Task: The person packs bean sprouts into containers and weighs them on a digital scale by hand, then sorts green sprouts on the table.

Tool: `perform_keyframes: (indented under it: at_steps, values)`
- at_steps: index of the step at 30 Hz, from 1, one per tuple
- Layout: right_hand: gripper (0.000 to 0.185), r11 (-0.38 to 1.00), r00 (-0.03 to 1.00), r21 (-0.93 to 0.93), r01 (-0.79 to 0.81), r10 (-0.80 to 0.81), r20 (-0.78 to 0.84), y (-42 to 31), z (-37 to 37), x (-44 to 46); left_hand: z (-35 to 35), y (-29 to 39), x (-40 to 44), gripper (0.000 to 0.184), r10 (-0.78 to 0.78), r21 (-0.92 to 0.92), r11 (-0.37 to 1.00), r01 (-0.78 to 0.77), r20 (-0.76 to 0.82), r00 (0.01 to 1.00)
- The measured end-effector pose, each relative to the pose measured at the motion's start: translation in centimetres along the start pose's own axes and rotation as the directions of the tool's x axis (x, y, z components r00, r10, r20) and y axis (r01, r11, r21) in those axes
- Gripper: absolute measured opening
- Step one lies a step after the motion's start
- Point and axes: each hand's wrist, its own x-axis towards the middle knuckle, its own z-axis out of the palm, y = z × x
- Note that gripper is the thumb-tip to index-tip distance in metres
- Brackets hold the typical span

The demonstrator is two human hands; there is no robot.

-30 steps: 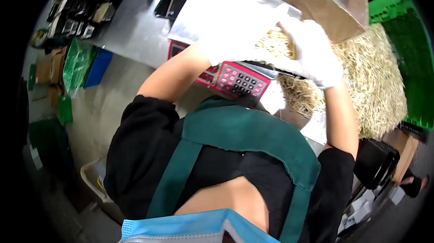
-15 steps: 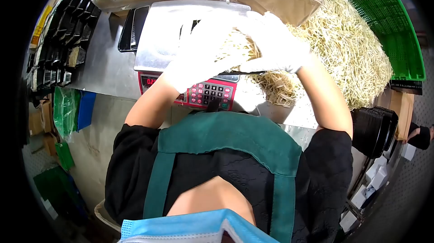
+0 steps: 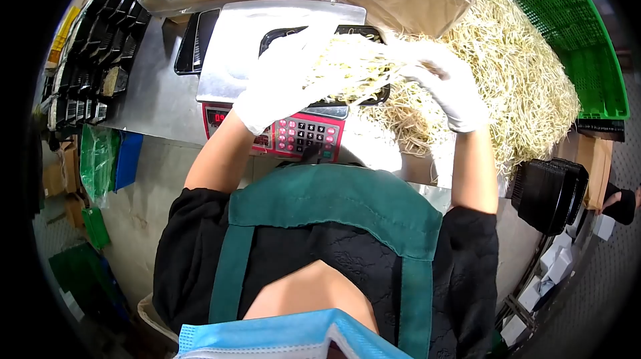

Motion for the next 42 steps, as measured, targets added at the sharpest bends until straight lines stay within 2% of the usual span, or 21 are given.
perform_keyframes:
  at_steps: [4, 6, 8, 10, 12, 13, 15, 17, 18, 20, 21, 23, 24, 25, 26, 30, 32, 35, 38, 39, 42]
  values:
    - [0.030, 0.996, 0.989, 0.078, -0.051, 0.062, -0.134, 5.2, -3.7, -0.8, -0.6, 0.8, 0.4, 0.081, -0.062, -0.081, 0.994, 0.068, 0.070, 0.996]
    - [0.031, 0.994, 0.974, -0.036, -0.099, 0.089, -0.208, 7.1, -2.9, -0.6, -1.3, 1.6, 0.3, 0.084, -0.032, 0.086, 0.996, 0.027, 0.064, 0.997]
    - [0.040, 0.974, 0.995, -0.214, -0.067, 0.051, -0.081, 10.3, -4.1, 0.0, -1.2, 0.9, 0.2, 0.085, 0.046, 0.182, 0.982, -0.047, 0.010, 0.999]
    - [0.050, 0.486, 0.969, -0.856, 0.178, -0.240, 0.065, 7.3, -3.8, -1.3, -2.1, 0.6, -0.1, 0.087, 0.122, 0.282, 0.954, -0.105, -0.043, 0.992]
    - [0.055, 0.593, 0.988, -0.803, 0.053, -0.150, -0.046, 4.3, -4.4, -2.2, -5.3, 1.3, -0.7, 0.090, 0.139, -0.063, 0.987, -0.149, -0.151, 0.979]
    - [0.055, 0.644, 0.983, -0.761, 0.072, -0.173, -0.054, 3.2, -4.5, -2.9, -7.7, 1.6, -1.7, 0.076, 0.050, -0.141, 0.988, -0.067, -0.119, 0.992]
    - [0.054, 0.694, 0.979, -0.712, 0.106, -0.199, -0.048, 2.5, -4.1, -3.6, -8.8, -0.5, -4.4, 0.071, -0.375, -0.475, 0.828, 0.299, -0.071, 0.924]
    - [0.055, 0.874, 0.993, -0.482, 0.052, -0.095, -0.065, 2.4, -2.9, -3.8, -10.2, -3.9, -7.0, 0.067, -0.435, -0.381, 0.852, 0.358, -0.137, 0.890]
    - [0.055, 0.875, 0.995, -0.478, 0.070, -0.096, -0.031, 2.2, -2.3, -3.7, -10.6, -6.1, -7.9, 0.065, -0.415, -0.169, 0.906, 0.387, -0.187, 0.890]
    - [0.053, 0.934, 0.993, -0.348, 0.079, -0.106, -0.059, 1.9, -0.7, -3.0, -10.5, -6.9, -8.5, 0.054, -0.182, 0.059, 0.976, 0.212, -0.319, 0.930]
    - [0.054, 0.923, 0.988, -0.360, 0.137, -0.153, -0.015, 0.7, 0.1, -2.2, -9.0, -6.1, -8.3, 0.057, -0.209, -0.315, 0.940, 0.133, -0.220, 0.953]
    - [0.065, 0.830, 0.957, -0.475, 0.291, -0.244, 0.159, -2.8, 2.6, -0.1, -5.9, -4.4, -7.8, 0.062, -0.254, -0.921, 0.379, 0.085, -0.015, 0.967]
    - [0.070, 0.749, 0.918, -0.533, 0.392, -0.287, 0.272, -3.6, 3.1, 0.9, -5.4, -1.6, -4.1, 0.073, -0.174, -0.189, 0.971, 0.147, -0.137, 0.975]
    - [0.077, 0.617, 0.812, -0.530, 0.581, -0.400, 0.425, -2.5, 2.9, 2.7, -3.1, -0.7, -2.9, 0.079, -0.080, -0.155, 0.986, 0.057, -0.143, 0.986]
    - [0.076, 0.511, 0.871, -0.706, 0.491, -0.292, 0.394, -4.2, 4.2, 1.9, -2.0, 0.2, -2.5, 0.078, 0.029, 0.201, 0.980, 0.002, -0.150, 0.988]
    - [0.060, 0.300, 0.851, -0.811, 0.502, -0.341, 0.400, -0.9, 2.4, 4.2, 0.3, 1.6, 0.3, 0.072, 0.087, 0.087, 0.993, -0.075, -0.143, 0.986]
    - [0.043, 0.393, 0.849, -0.776, 0.493, -0.411, 0.331, -2.9, 3.5, 2.9, 0.0, 1.0, -0.3, 0.075, 0.076, 0.135, 0.989, -0.058, -0.126, 0.989]
    - [0.037, 0.820, 0.969, -0.519, 0.241, -0.176, 0.171, -1.4, 3.0, 1.8, -0.6, 0.8, -0.8, 0.077, 0.032, 0.200, 0.980, -0.009, -0.110, 0.993]
    - [0.038, 0.977, 0.986, -0.214, -0.006, 0.042, 0.164, -2.0, 3.1, 1.3, -0.2, 0.3, -0.7, 0.082, 0.010, 0.185, 0.983, -0.005, -0.028, 1.000]
    - [0.043, 0.995, 0.968, 0.084, -0.051, 0.029, 0.248, -2.2, 3.2, 1.0, -0.3, 0.3, -0.7, 0.082, 0.010, 0.186, 0.983, -0.005, -0.028, 1.000]
    - [0.045, 0.965, 0.962, 0.252, -0.075, 0.004, 0.274, -2.4, 3.9, 0.7, -0.4, 0.4, -0.7, 0.082, 0.028, 0.121, 0.992, -0.023, -0.042, 0.999]
